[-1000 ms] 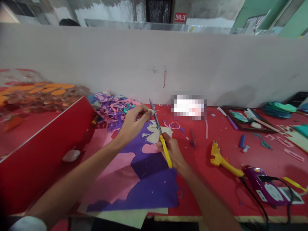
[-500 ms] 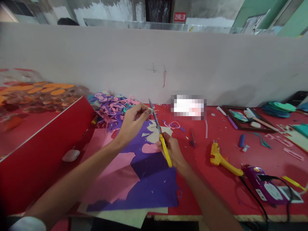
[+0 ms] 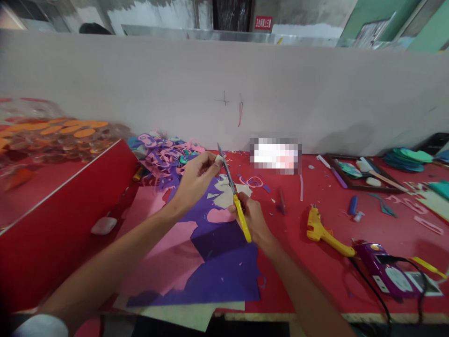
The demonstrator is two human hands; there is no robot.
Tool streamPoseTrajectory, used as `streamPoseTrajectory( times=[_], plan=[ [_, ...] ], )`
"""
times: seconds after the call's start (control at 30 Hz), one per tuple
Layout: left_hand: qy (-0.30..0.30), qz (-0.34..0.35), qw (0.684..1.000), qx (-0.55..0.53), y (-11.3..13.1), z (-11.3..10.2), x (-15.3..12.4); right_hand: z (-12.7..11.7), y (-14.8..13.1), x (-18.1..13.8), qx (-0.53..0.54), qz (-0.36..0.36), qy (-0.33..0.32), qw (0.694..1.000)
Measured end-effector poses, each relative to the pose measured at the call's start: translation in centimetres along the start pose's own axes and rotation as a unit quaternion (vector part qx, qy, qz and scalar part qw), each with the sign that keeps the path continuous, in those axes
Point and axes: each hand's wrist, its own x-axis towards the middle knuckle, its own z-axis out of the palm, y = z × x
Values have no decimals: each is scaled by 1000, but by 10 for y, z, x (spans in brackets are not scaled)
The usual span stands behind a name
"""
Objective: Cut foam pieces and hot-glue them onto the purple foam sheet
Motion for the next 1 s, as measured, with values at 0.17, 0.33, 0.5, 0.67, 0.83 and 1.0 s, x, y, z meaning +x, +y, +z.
streamPoseTrajectory(
  times=[0.17, 0.33, 0.5, 0.67, 0.83, 1.0],
  plan=[
    [6, -1, 1000, 2, 1, 0, 0, 1, 0, 0, 1, 5, 0, 1000],
    [8, -2, 1000, 5, 2, 0, 0, 1, 1, 0, 4, 8, -5, 1000],
    [15, 3, 1000, 14, 3, -1, 2, 0, 0, 0, -9, 1, 0, 1000],
    [19, 4, 1000, 15, 3, -1, 2, -1, -2, -1, -22, -8, 1, 1000],
    [23, 1, 1000, 11, 2, 0, 2, -1, 0, -1, -18, -2, -3, 1000],
    [30, -4, 999, 13, 2, -1, 2, -1, 1, -1, -26, -6, -5, 1000]
  ],
)
